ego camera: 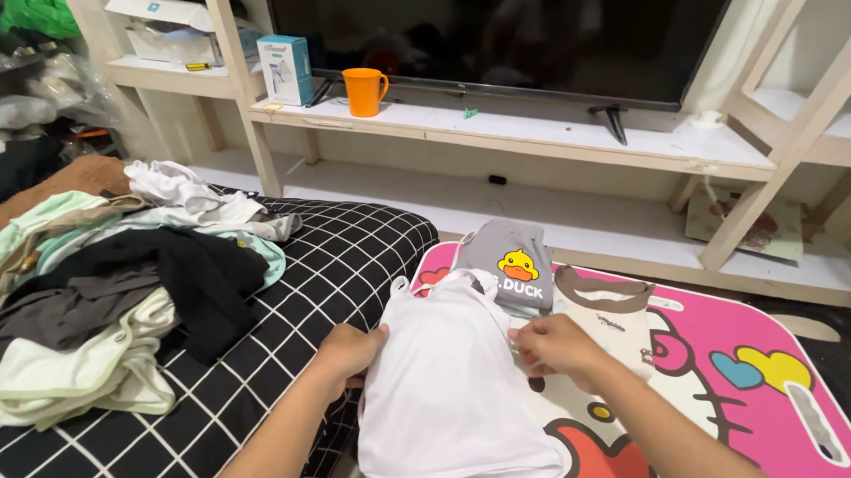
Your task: Fold various items of baby clothing on a small table.
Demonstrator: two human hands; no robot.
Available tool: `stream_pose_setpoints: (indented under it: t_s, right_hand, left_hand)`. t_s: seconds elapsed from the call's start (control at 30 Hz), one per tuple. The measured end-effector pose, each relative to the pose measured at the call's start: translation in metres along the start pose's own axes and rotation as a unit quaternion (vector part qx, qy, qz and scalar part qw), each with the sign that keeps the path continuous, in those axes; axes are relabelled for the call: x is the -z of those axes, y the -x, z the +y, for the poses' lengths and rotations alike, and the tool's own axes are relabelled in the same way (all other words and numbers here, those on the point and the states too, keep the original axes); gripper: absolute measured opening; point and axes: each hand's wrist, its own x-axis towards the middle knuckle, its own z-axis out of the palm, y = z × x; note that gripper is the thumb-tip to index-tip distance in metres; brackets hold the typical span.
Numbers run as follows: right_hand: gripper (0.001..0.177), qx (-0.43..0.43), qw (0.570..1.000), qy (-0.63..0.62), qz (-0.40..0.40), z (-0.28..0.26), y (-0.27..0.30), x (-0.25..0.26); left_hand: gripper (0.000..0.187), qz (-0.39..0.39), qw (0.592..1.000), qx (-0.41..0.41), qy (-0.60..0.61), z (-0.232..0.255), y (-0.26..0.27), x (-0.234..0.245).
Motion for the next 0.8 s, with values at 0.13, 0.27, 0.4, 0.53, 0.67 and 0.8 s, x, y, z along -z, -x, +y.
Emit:
stream_pose_setpoints:
  t_s: [0.13,0.27,0.4,0.53,0.67,0.8]
  right_hand:
    - [0.032,-0.039,0.997,-0.060,-0.013,0.015,-0.011,-0.008]
    - [0.025,-0.038,0.993,-0.112,-0.010,0.010,-0.011,-0.002]
    - [0.018,-0.004,0.972,-0.233,0.005,-0.010,-0.006,0.016]
    - [0.015,0.080,0.950,-0.302,0.011,-0.032,-0.018,0.034]
    - [0.006,0.203,0.895,-0.397,0.000,-0.079,0.001,0.053]
    - [0.016,0.261,0.859,-0.437,0.061,-0.119,0.031,0.072]
  left_hand:
    - [0.029,0.028,0.999,0.014,0.043,-0.006,-0.010,-0.001]
    - [0.024,0.046,0.996,-0.026,0.068,-0.001,-0.006,0.010]
    - [0.030,0.019,0.987,-0.076,0.142,0.026,0.017,0.024]
    - [0.020,-0.003,0.968,-0.119,0.221,0.074,0.049,0.035]
    - [0.030,-0.026,0.929,-0.265,0.257,0.117,0.060,0.057]
    - [0.034,-0.044,0.896,-0.436,0.074,0.145,0.074,0.085]
